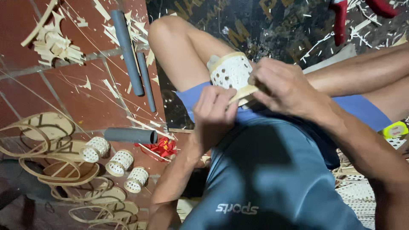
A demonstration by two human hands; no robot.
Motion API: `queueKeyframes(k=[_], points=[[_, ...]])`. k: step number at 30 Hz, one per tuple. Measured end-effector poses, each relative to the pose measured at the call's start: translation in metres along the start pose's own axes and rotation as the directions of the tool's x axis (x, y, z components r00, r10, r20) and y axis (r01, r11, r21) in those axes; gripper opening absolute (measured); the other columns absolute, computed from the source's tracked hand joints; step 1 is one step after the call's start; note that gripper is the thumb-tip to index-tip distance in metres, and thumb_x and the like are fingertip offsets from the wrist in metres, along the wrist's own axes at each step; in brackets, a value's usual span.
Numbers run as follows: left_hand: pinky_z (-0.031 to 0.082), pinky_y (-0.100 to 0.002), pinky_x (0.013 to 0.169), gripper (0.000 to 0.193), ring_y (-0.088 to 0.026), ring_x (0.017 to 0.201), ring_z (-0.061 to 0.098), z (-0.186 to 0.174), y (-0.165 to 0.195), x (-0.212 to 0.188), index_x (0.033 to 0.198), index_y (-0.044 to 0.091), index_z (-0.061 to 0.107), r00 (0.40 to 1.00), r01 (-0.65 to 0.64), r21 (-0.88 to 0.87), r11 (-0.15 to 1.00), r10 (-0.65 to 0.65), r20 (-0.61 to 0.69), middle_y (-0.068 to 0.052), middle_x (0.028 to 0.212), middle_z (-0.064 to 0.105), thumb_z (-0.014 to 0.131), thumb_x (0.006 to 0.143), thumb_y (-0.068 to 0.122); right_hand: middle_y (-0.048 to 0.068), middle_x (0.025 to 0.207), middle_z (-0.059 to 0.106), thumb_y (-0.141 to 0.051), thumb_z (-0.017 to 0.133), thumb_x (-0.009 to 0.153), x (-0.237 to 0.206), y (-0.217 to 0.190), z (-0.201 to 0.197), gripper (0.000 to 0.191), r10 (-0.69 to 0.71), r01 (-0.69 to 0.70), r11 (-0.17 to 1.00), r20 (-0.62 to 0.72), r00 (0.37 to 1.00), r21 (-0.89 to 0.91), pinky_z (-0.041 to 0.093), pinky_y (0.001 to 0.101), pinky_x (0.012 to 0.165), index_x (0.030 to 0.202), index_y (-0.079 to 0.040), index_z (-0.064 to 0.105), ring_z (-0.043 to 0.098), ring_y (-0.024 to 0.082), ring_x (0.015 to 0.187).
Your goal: The person sits on the floor assembling small woven bamboo baskets. They trim bamboo strips with pliers, bend a strip into a rim, fit the rim around the top of a perforated basket, press it into place, and apply glue from a squeeze bottle along the basket's inner rim.
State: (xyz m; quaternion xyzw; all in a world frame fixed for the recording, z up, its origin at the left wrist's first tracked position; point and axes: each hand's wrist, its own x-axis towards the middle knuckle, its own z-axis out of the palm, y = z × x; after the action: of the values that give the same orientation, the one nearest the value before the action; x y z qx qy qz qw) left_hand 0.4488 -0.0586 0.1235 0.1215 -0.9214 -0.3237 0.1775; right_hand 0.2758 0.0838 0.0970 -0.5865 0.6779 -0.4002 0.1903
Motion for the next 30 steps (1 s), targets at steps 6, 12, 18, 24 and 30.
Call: queueKeyframes(k=[6,12,18,24,30], points=[[0.051,-0.045,0.07,0.013,-0.033,0.082,0.058,0.02,0.005,0.007,0.096,0.003,0.059,0.999,0.031,0.124,0.992,-0.025,-0.047,-0.014,0.088,0.049,0.065,0.086,-0.002,0.014,0.088,0.054,0.0,0.08,0.065,0.004,-0.012,0.027,0.039,0.079,-0.095,0.983,-0.108,0.991,-0.159,0.047,0.0466,0.066,0.091,-0.005,0.051,0.059,0.037,0.083],[0.052,-0.045,0.071,0.017,-0.032,0.086,0.059,0.03,-0.013,0.03,0.094,0.005,0.053,0.999,0.026,0.27,0.963,-0.019,-0.029,-0.014,0.092,0.051,0.066,0.084,0.0,0.013,0.084,0.052,-0.01,0.082,0.066,0.02,0.009,0.038,0.038,0.009,-0.083,0.935,-0.21,0.978,-0.345,0.047,0.0438,0.062,0.088,-0.005,0.05,0.059,0.033,0.078],[0.053,-0.048,0.065,0.023,-0.035,0.086,0.064,0.033,-0.04,0.071,0.097,0.004,0.053,0.995,0.087,0.294,0.952,-0.099,0.025,-0.016,0.094,0.058,0.067,0.08,0.004,0.013,0.083,0.06,-0.011,0.075,0.087,0.063,0.036,0.038,0.021,0.033,-0.097,0.929,-0.183,0.983,-0.357,0.048,0.0419,0.058,0.091,-0.005,0.055,0.064,0.031,0.073],[0.054,-0.052,0.062,0.024,-0.04,0.081,0.069,0.045,-0.065,0.08,0.096,0.003,0.055,0.98,0.15,0.232,0.961,-0.176,0.096,-0.019,0.09,0.065,0.072,0.08,0.006,0.013,0.084,0.066,-0.013,0.074,0.084,0.072,0.059,0.043,0.018,0.095,-0.129,0.918,-0.108,0.99,-0.375,0.047,0.047,0.057,0.089,-0.006,0.058,0.065,0.036,0.072],[0.055,-0.051,0.061,0.021,-0.039,0.075,0.069,0.054,-0.07,0.076,0.093,0.003,0.057,0.98,0.146,0.211,0.966,-0.171,0.101,-0.019,0.086,0.067,0.071,0.079,0.005,0.01,0.082,0.066,-0.011,0.079,0.079,0.065,0.054,0.042,0.022,0.1,-0.131,0.928,-0.105,0.989,-0.35,0.045,0.045,0.053,0.087,-0.007,0.058,0.067,0.031,0.071]])
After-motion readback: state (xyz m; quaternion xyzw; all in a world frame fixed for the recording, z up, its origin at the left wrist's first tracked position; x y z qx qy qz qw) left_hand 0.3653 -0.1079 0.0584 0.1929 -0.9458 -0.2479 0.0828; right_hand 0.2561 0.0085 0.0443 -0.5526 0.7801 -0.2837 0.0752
